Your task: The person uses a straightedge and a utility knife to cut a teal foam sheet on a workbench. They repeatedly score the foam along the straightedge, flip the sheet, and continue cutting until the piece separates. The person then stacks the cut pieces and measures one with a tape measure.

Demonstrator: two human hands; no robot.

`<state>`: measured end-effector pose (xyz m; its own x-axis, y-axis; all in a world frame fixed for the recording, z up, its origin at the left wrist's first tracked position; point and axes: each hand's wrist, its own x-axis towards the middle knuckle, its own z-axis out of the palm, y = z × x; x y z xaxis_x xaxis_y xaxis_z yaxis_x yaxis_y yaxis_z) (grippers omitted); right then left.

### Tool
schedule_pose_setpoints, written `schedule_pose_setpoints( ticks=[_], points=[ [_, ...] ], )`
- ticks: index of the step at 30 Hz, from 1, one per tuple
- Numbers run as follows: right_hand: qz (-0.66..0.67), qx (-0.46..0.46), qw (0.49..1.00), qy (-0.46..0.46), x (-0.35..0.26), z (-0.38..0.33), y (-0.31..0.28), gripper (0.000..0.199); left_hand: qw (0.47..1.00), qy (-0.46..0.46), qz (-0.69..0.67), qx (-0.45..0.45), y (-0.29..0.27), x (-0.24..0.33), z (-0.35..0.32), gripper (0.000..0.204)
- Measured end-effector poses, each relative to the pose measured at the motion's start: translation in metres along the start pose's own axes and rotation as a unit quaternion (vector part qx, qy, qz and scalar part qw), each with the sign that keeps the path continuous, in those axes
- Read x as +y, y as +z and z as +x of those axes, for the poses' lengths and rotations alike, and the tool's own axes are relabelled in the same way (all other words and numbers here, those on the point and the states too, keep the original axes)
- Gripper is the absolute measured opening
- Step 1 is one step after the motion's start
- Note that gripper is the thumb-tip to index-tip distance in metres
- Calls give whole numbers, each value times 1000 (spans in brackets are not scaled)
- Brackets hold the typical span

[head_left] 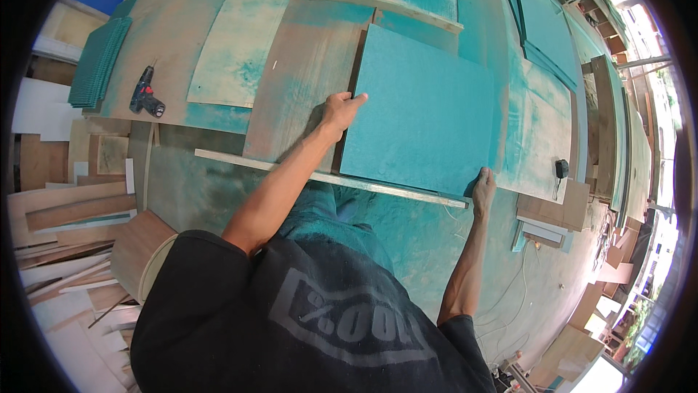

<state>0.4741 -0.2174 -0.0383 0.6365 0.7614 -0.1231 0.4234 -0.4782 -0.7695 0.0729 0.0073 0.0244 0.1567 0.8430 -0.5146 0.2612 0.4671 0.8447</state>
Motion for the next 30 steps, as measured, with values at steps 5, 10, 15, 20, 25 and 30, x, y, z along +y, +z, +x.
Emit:
schedule_pose_setpoints(
  ticks=[5,10,15,20,25,30],
  points=[
    [10,-6,998,67,-18,7,-16,42,994,-51,-88,-46,3,20,-6,66],
    [-10,-23,997,73,-15,23,-38,41,981,-61,-181,21,22,-1,6,52],
    [-72,-21,997,32,-34,27,-78,34,940,-27,-324,-99,19,32,-9,42],
    [-75,-149,986,-7,-170,6,-159,38,930,38,-329,-157,-11,96,-38,28],
    [232,-232,939,108,-240,3,-223,52,931,21,-337,-139,-41,134,-52,27],
    [404,-296,865,-3,-238,32,-208,74,873,-66,-469,-114,-49,128,-24,30]
  ],
)
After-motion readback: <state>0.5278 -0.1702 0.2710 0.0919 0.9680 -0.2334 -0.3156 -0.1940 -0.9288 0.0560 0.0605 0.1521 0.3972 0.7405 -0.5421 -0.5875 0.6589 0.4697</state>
